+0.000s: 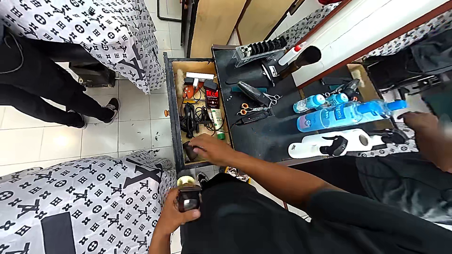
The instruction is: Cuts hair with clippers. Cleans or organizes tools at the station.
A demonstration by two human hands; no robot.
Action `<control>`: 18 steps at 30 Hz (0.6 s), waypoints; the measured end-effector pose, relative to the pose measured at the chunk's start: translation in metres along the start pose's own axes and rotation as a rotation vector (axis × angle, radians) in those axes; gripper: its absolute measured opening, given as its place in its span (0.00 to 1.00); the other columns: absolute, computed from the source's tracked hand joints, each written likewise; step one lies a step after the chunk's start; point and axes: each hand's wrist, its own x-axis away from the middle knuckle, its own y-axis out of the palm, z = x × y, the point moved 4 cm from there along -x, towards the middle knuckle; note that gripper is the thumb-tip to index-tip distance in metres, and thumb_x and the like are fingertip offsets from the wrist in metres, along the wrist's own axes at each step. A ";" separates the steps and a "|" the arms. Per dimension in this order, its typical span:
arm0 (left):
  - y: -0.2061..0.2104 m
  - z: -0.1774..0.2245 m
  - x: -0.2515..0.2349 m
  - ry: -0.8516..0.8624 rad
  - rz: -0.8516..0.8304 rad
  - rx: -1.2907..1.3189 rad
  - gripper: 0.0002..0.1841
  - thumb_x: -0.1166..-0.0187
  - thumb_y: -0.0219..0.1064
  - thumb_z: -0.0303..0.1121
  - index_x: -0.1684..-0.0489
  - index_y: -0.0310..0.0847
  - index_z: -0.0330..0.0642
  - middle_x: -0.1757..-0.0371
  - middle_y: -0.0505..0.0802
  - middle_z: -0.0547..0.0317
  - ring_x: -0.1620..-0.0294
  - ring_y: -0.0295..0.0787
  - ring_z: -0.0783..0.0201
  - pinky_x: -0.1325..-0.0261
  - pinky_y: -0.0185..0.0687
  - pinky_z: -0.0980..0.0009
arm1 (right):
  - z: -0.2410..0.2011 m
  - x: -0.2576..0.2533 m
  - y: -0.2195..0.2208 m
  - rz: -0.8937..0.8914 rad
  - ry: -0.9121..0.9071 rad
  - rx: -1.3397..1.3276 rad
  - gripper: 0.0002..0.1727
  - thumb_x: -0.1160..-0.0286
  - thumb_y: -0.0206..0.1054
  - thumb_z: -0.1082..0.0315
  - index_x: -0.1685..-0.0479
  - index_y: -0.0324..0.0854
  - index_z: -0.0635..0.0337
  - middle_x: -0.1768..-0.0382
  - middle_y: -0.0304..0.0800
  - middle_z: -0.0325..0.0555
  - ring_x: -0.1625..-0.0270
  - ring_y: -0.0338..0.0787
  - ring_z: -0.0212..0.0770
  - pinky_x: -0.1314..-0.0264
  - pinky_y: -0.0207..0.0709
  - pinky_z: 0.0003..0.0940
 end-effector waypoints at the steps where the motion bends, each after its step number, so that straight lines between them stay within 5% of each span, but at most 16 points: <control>1: 0.012 0.001 -0.002 -0.017 -0.116 0.272 0.26 0.34 0.81 0.54 0.42 0.88 0.49 0.55 0.96 0.61 0.63 0.94 0.69 0.60 0.92 0.73 | -0.011 0.002 0.009 -0.095 -0.107 0.122 0.18 0.09 0.54 0.65 0.31 0.84 0.59 0.29 0.84 0.55 0.22 0.79 0.57 0.20 0.71 0.57; 3: 0.024 0.008 -0.002 -0.030 0.025 0.296 0.24 0.34 0.81 0.53 0.47 0.89 0.46 0.60 0.96 0.60 0.68 0.94 0.69 0.65 0.92 0.73 | -0.035 0.019 0.017 -0.055 -0.361 0.077 0.19 0.18 0.60 0.75 0.33 0.87 0.53 0.30 0.86 0.53 0.24 0.81 0.58 0.23 0.72 0.60; 6: 0.036 0.029 0.016 -0.006 0.537 -0.374 0.30 0.44 0.84 0.51 0.51 0.86 0.36 0.61 0.95 0.68 0.60 0.91 0.81 0.51 0.89 0.79 | -0.046 0.046 0.003 0.252 -0.451 -0.539 0.19 0.14 0.52 0.74 0.43 0.91 0.67 0.39 0.92 0.56 0.31 0.86 0.47 0.24 0.76 0.44; 7: 0.045 0.031 0.026 0.021 0.532 -0.333 0.30 0.43 0.84 0.52 0.50 0.87 0.39 0.61 0.95 0.68 0.61 0.92 0.80 0.53 0.90 0.78 | -0.042 0.046 0.000 0.271 -0.342 -0.752 0.20 0.14 0.50 0.73 0.44 0.89 0.72 0.41 0.92 0.56 0.33 0.87 0.42 0.27 0.79 0.39; 9: 0.073 0.022 0.043 0.116 0.241 0.176 0.23 0.32 0.79 0.52 0.44 0.89 0.49 0.58 0.96 0.63 0.65 0.93 0.71 0.64 0.91 0.75 | -0.033 0.038 0.016 0.165 -0.059 -1.066 0.23 0.11 0.43 0.69 0.39 0.82 0.75 0.42 0.90 0.53 0.40 0.88 0.37 0.37 0.82 0.35; 11: 0.107 0.010 0.049 0.179 -0.049 0.596 0.28 0.30 0.75 0.57 0.38 0.87 0.48 0.53 0.94 0.60 0.61 0.93 0.66 0.60 0.90 0.72 | -0.046 0.043 0.054 -0.104 0.075 -1.312 0.29 0.07 0.35 0.59 0.28 0.74 0.72 0.35 0.87 0.54 0.38 0.88 0.40 0.39 0.82 0.38; 12: 0.114 0.003 0.055 0.205 0.004 0.615 0.29 0.31 0.75 0.59 0.40 0.87 0.48 0.54 0.94 0.60 0.62 0.92 0.66 0.61 0.89 0.71 | -0.061 0.057 0.071 -0.262 0.049 -1.433 0.34 0.06 0.32 0.51 0.23 0.71 0.69 0.32 0.86 0.53 0.37 0.88 0.41 0.38 0.83 0.39; 13: 0.114 -0.002 0.067 0.222 0.189 0.518 0.26 0.31 0.75 0.59 0.44 0.89 0.51 0.57 0.95 0.62 0.64 0.93 0.67 0.63 0.90 0.71 | -0.077 0.076 0.083 -0.396 -0.023 -1.525 0.39 0.08 0.33 0.43 0.20 0.71 0.65 0.32 0.87 0.50 0.40 0.90 0.38 0.40 0.85 0.37; 14: 0.112 0.001 0.081 0.251 0.402 0.378 0.24 0.30 0.76 0.57 0.44 0.90 0.52 0.58 0.96 0.62 0.65 0.94 0.67 0.64 0.91 0.71 | -0.089 0.093 0.090 -0.428 -0.052 -1.514 0.40 0.11 0.35 0.38 0.24 0.75 0.59 0.40 0.91 0.43 0.54 0.91 0.31 0.56 0.87 0.29; 15: 0.111 0.009 0.093 0.296 0.626 0.189 0.22 0.30 0.76 0.55 0.44 0.90 0.55 0.59 0.97 0.63 0.66 0.95 0.68 0.65 0.92 0.71 | -0.093 0.105 0.092 -0.438 -0.135 -1.443 0.37 0.11 0.37 0.39 0.28 0.75 0.61 0.41 0.88 0.42 0.52 0.89 0.31 0.53 0.86 0.29; 16: 0.109 0.019 0.103 0.338 0.839 -0.015 0.21 0.31 0.78 0.53 0.44 0.88 0.56 0.59 0.97 0.66 0.67 0.95 0.70 0.65 0.93 0.72 | -0.090 0.111 0.088 -0.419 -0.252 -1.339 0.37 0.09 0.40 0.45 0.27 0.76 0.73 0.29 0.83 0.53 0.35 0.86 0.37 0.34 0.81 0.34; 18: 0.105 0.030 0.114 0.365 1.137 -0.202 0.22 0.32 0.80 0.48 0.47 0.81 0.48 0.65 0.96 0.69 0.71 0.93 0.70 0.68 0.93 0.71 | -0.082 0.110 0.082 -0.299 -0.437 -1.133 0.36 0.07 0.42 0.51 0.42 0.83 0.80 0.22 0.77 0.65 0.21 0.78 0.48 0.19 0.71 0.42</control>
